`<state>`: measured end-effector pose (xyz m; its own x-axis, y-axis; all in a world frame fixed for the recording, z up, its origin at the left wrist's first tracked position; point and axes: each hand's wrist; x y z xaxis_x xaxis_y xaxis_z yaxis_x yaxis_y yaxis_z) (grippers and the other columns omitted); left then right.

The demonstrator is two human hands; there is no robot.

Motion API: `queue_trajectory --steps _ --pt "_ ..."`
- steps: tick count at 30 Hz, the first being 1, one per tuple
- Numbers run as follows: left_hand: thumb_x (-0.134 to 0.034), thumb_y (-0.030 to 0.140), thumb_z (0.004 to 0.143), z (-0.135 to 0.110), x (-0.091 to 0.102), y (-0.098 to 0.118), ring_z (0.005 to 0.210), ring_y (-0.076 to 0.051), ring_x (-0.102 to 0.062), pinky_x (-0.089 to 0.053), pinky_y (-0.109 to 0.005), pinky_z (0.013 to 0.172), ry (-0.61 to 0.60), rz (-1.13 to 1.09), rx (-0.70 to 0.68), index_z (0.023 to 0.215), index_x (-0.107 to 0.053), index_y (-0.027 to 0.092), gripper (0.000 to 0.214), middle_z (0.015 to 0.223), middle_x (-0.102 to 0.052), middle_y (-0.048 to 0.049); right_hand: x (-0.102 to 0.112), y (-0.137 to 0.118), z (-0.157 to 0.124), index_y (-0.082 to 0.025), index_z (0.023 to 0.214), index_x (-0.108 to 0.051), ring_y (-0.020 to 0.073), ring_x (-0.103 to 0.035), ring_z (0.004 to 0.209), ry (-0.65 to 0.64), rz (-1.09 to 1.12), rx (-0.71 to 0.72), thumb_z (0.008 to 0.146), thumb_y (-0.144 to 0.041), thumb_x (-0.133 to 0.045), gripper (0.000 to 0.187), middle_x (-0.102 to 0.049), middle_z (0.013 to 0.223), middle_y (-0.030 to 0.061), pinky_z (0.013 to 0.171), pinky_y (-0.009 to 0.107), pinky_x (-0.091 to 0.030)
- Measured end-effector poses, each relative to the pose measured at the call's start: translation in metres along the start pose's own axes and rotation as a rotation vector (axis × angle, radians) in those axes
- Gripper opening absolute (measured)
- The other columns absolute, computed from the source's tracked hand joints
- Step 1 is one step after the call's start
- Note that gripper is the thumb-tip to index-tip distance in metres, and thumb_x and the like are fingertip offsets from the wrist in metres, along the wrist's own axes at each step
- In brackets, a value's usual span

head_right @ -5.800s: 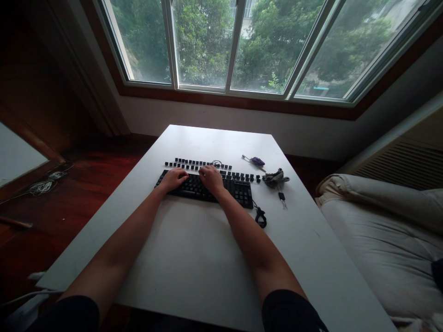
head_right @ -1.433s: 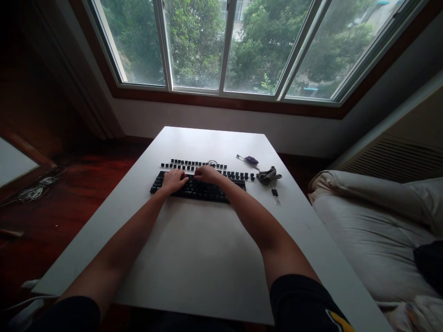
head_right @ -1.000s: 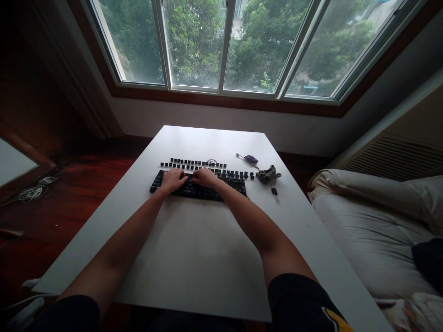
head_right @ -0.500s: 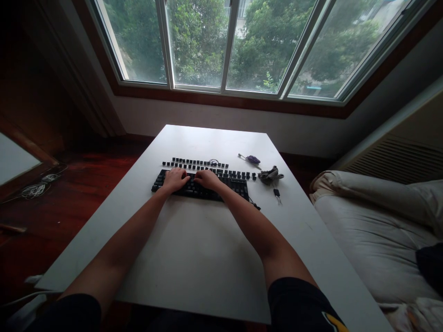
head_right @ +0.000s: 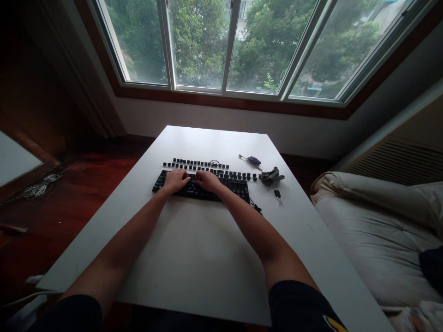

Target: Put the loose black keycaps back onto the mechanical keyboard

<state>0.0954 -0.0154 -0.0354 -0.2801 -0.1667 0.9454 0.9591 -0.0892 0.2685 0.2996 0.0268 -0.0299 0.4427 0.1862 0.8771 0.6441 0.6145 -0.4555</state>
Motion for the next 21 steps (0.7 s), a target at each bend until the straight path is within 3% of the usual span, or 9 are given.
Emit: queue_trajectory --steps 5,11,17,21 --pt "-0.056 0.049 0.094 -0.001 0.002 0.004 0.113 -0.031 -0.053 -0.037 -0.045 0.097 0.016 0.013 0.014 0.093 -0.066 0.024 0.027 0.111 -0.065 -0.01 -0.003 0.013 -0.005 -0.021 0.096 -0.071 0.015 -0.061 0.076 0.135 0.101 -0.05 0.094 -0.031 -0.063 0.013 -0.071 0.084 0.0008 0.07 0.023 -0.04" --pt "-0.052 0.057 0.095 -0.011 0.0 0.024 0.117 -0.033 -0.05 -0.035 -0.047 0.1 0.119 0.064 0.072 0.092 -0.066 0.023 0.037 0.115 -0.064 -0.0122 0.002 0.037 -0.015 -0.021 0.091 -0.072 0.0176 -0.063 0.078 0.346 0.107 -0.142 0.093 -0.03 -0.06 0.015 -0.071 0.083 0.0017 0.072 0.026 -0.042" --pt "-0.052 0.071 0.089 -0.016 -0.004 0.034 0.12 -0.037 -0.049 -0.035 -0.049 0.099 0.151 0.098 0.1 0.1 -0.065 0.022 0.051 0.12 -0.063 -0.0151 0.014 0.064 -0.018 -0.022 0.094 -0.073 0.0185 -0.063 0.08 0.394 0.051 -0.26 0.094 -0.031 -0.059 0.017 -0.072 0.086 0.0026 0.073 0.027 -0.043" --pt "-0.054 0.072 0.087 -0.014 -0.005 0.033 0.123 -0.038 -0.047 -0.034 -0.05 0.1 0.121 0.095 0.115 0.105 -0.064 0.022 0.054 0.127 -0.061 -0.0159 0.02 0.074 -0.014 -0.021 0.093 -0.074 0.0191 -0.063 0.086 0.338 -0.046 -0.261 0.092 -0.027 -0.062 0.014 -0.072 0.092 0.0046 0.077 0.028 -0.043"
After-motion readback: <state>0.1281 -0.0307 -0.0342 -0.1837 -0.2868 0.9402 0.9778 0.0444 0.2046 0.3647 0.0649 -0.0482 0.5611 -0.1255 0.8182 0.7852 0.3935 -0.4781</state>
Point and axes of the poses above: each hand's wrist, its own z-axis towards the middle knuckle, its own x-axis out of the back of the hand, y = z × x
